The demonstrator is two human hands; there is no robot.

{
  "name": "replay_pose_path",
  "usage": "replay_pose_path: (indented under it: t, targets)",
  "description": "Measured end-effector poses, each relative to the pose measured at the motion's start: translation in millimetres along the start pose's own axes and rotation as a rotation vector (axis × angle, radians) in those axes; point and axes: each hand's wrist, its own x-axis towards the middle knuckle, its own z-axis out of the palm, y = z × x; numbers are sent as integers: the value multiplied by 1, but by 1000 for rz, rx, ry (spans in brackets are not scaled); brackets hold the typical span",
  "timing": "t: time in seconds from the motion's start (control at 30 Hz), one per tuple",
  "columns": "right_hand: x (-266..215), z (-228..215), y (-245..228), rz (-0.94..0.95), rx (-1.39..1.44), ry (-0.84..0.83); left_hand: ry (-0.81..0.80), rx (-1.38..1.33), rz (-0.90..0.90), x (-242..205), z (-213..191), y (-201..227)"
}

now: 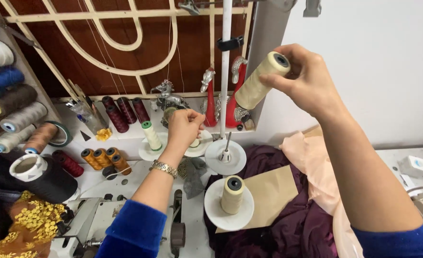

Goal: Threading an industrial overlock sewing machine by guiding multiple threads through tension disks, guides, and needles.

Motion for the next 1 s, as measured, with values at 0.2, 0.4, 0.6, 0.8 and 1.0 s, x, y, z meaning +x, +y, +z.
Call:
replay_pose_path:
  t: [0.2, 0.4, 0.6, 0.8, 1.0]
  targets:
    - [6, -26, 34, -140, -4, 200, 81, -112, 136, 24, 20, 25]
    - [6, -45, 51, -199, 88, 363, 67, -335, 388, 22, 30, 60]
    - [9, -42, 60, -170, 155, 317, 26, -392, 557, -21, -4, 93]
    - [6, -8, 50, -32, 88, 141, 230, -224, 697, -85, -67, 75]
    - [0, 31, 40, 141, 12, -46, 568, -250, 601, -151, -112, 38]
